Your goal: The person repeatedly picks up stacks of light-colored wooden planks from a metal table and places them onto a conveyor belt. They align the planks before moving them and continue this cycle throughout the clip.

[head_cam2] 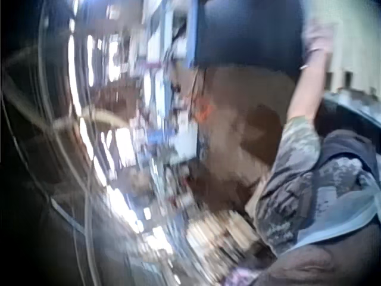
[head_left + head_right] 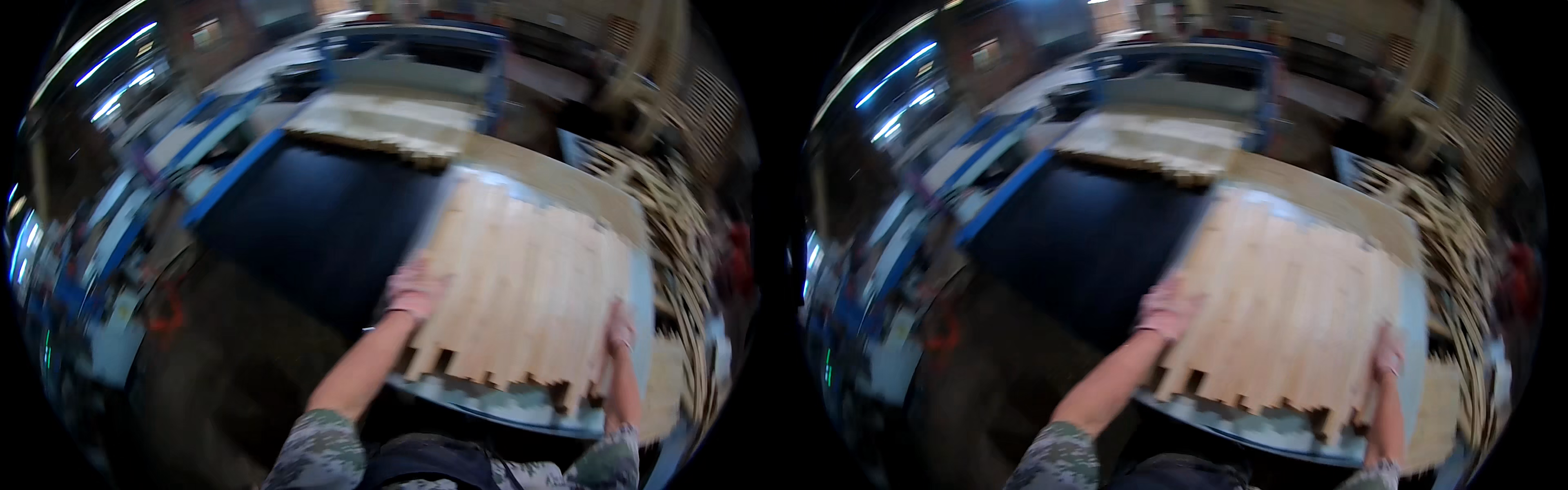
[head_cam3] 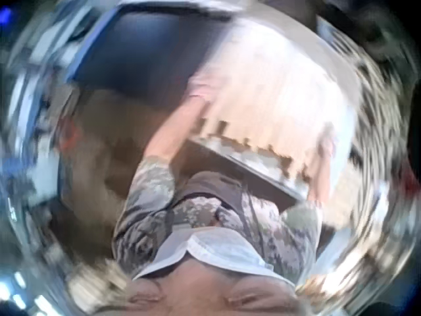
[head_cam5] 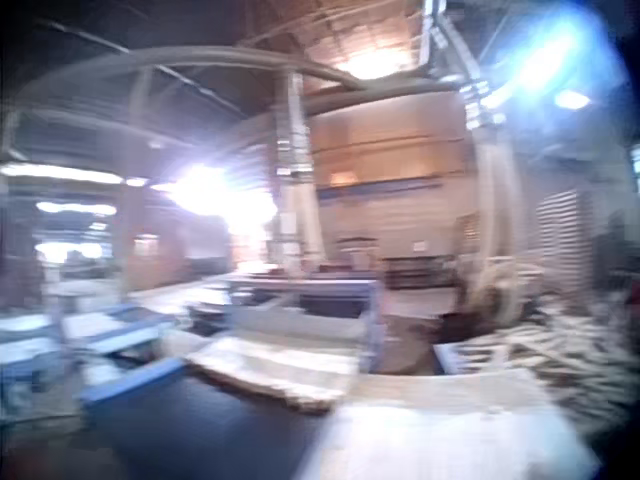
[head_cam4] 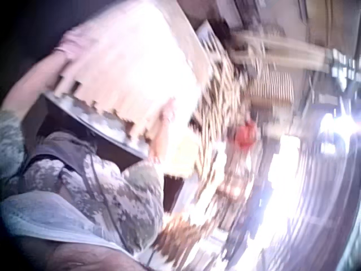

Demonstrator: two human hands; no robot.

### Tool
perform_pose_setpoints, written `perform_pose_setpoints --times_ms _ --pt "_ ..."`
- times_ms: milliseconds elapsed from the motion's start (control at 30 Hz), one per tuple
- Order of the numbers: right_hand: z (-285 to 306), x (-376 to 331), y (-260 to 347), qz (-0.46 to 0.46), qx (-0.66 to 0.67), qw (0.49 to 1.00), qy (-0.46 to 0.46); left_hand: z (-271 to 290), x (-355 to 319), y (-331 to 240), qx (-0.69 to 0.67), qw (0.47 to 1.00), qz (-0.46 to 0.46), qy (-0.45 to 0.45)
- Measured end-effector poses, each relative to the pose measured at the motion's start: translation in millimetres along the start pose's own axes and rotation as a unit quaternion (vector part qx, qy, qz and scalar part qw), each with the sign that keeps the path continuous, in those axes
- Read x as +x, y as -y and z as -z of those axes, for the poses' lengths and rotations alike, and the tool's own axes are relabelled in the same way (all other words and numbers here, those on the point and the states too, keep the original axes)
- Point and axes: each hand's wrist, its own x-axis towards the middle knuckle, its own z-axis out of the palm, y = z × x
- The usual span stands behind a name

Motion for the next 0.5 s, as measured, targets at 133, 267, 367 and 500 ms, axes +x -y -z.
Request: perform_pose_setpoints --times_ms 133,267,367,500 --pt "-1 5 1 0.003 0.233 0.972 -0.014 8 -5 6 -0.019 0.999 -0.018 -0.028" --pt "-5 -5 22 0.012 0.195 0.981 -0.011 33 -11 4 -0.049 0.998 0.027 0.035" --pt "-5 -25 41 0.016 0.178 0.984 -0.011 41 -11 6 -0.08 0.994 0.032 0.066" --pt "-9 -45 71 0.025 0.161 0.987 0.006 34 -10 8 -0.107 0.993 0.041 0.042"
